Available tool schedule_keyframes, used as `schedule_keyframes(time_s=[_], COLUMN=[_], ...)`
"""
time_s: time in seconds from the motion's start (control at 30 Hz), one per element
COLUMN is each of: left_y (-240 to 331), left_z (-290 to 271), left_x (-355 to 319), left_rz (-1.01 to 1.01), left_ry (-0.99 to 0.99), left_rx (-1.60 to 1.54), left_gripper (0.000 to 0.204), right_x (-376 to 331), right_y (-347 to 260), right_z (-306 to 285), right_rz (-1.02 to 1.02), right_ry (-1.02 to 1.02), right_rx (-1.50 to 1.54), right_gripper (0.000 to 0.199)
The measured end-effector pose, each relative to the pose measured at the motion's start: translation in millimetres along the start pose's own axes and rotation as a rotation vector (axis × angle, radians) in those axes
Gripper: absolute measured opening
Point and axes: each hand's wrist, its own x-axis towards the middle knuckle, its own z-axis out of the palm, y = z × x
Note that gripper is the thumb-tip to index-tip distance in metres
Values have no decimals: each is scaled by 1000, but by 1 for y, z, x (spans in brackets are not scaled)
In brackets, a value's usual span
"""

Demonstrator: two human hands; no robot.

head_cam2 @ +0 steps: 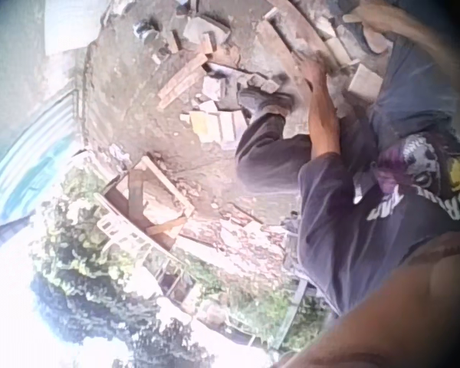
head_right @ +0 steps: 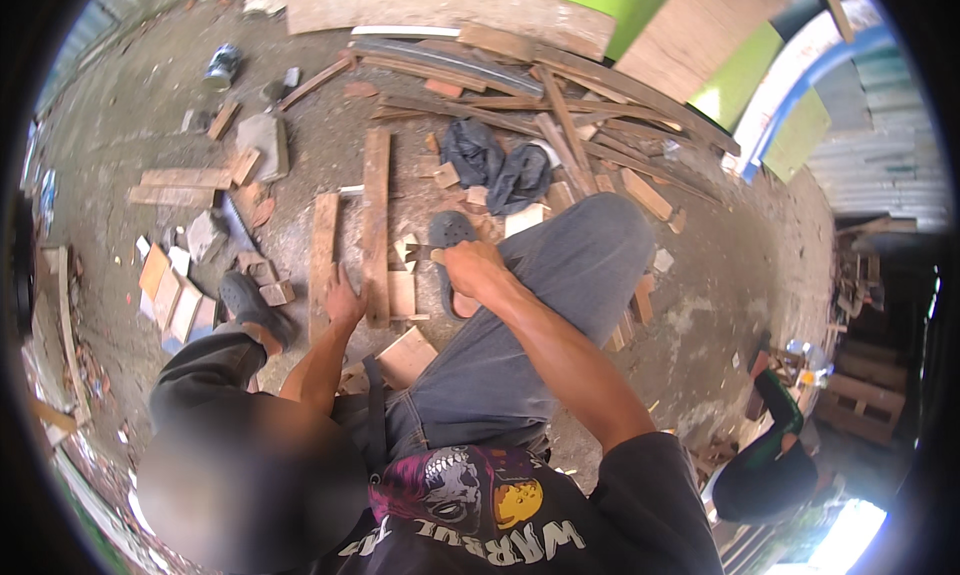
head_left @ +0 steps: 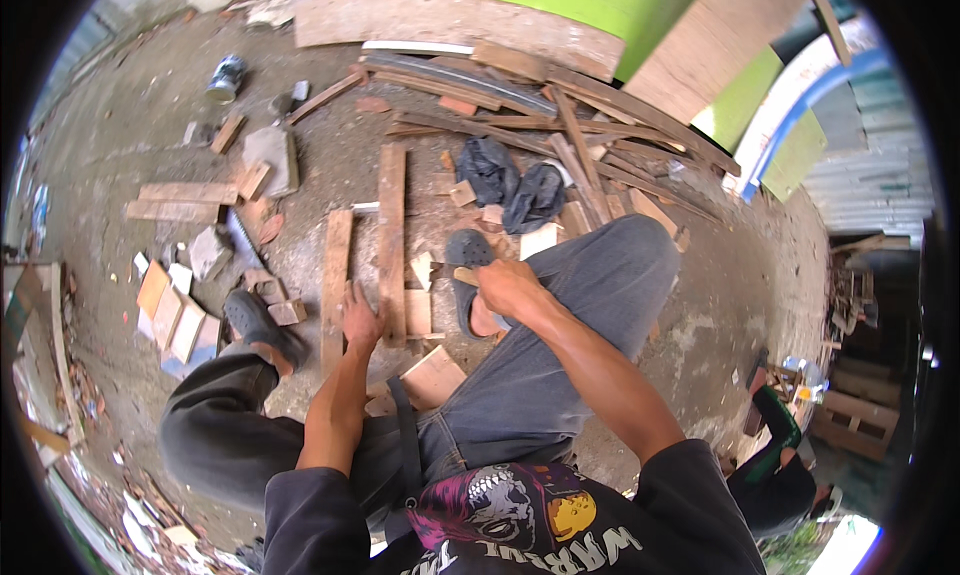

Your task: The person sits on the ground and uses a hammer to repeatedly strike a wooden plank, breaking it into smaller pieces. The person picks up the broken pieces and continues to break them further, creating a pile of wood scraps.

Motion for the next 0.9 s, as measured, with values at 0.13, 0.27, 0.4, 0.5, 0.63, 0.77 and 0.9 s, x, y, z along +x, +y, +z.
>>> schedule_keyframes(time_s=[0.13, 0.27, 0.4, 0.5, 0.63, 0.77, 0.9], left_y=[-33, -69, -65, -66, -71, -97, -105], left_z=[-14, -10, -6, -6, 6, 6, -11], left_x=[-3, -19, -33, -40, -52, -47, -29], left_rz=[-11, 69, 63, -1, -272, -450, -499], left_ry=[-79, -206, -113, -42, 336, 268, 128], left_rx=[110, 228, 160, 34, -21, -164, -342], left_gripper=[81, 76, 58, 54, 59, 60, 56], right_x=[23, 35, 42, 50, 58, 63, 63], right_y=[-31, -46, -60, -68, -74, -77, -69], right_z=[-7, 2, 3, 4, 6, 9, 13], right_rz=[-46, -89, -112, -149, -169, -182, -173], right_ry=[-117, -171, -252, -286, -322, -339, -309], right_rx=[-28, -75, -139, -175, -223, -230, -184], right_gripper=[17, 20, 20, 20, 20, 21, 22])
